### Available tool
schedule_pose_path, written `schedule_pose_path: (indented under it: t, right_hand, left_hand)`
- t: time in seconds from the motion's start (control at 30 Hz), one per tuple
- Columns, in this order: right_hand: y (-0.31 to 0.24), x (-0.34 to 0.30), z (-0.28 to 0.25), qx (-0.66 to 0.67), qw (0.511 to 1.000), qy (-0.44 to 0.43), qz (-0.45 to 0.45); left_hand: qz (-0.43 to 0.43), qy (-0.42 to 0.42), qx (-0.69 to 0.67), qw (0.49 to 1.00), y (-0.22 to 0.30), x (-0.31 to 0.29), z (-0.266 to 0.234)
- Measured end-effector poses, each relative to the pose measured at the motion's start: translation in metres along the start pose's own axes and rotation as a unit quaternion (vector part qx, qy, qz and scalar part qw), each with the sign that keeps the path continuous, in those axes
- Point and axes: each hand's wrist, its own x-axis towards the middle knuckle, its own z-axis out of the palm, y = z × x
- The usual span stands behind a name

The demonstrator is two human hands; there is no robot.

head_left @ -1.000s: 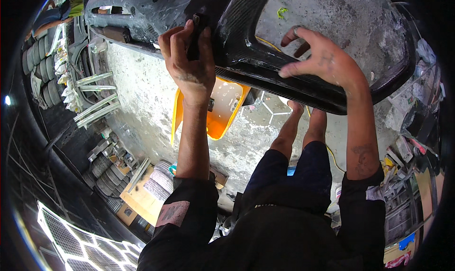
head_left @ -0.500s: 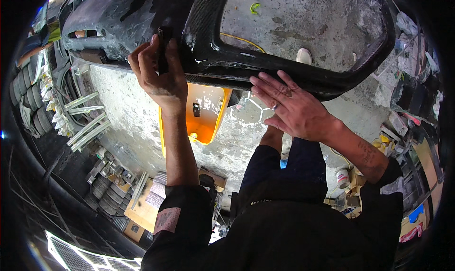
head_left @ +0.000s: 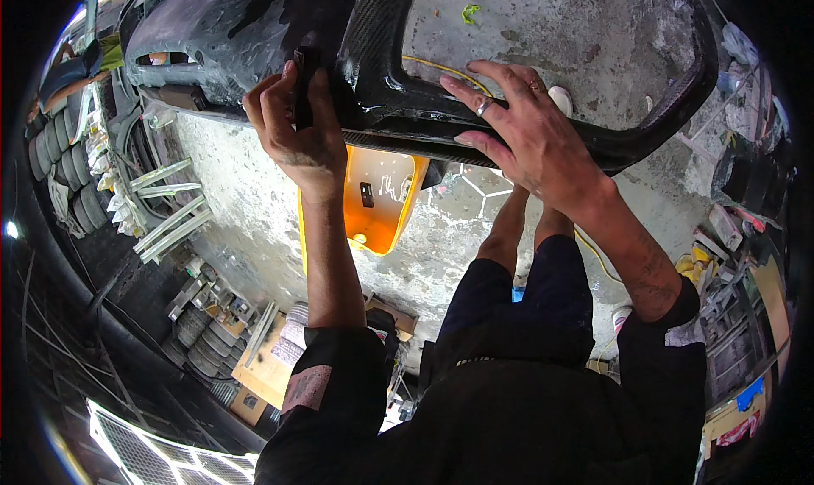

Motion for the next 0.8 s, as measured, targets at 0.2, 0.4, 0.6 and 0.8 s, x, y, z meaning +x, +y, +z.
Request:
schedule_pose_path:
  t: [0.2, 0.4, 0.6, 0.8]
  right_hand:
    - [0.003, 0.0, -0.007, 0.025, 1.0, -0.002, -0.002]
    - [0.01, 0.002, -0.026, 0.076, 0.996, -0.037, -0.012]
    - [0.008, 0.014, -0.02, 0.115, 0.992, -0.06, -0.003]
    - [0.037, 0.014, -0.04, 0.094, 0.981, -0.155, 0.075]
  left_hand:
    - [0.011, 0.006, 0.0, 1.0, -0.003, 0.001, 0.0]
    - [0.007, -0.005, 0.028, 1.0, 0.002, 0.005, -0.001]
    - [0.004, -0.001, 0.042, 0.999, 0.003, 0.007, 0.0]
    - [-0.075, -0.032, 0.006, 0.997, 0.018, 0.01, -0.011]
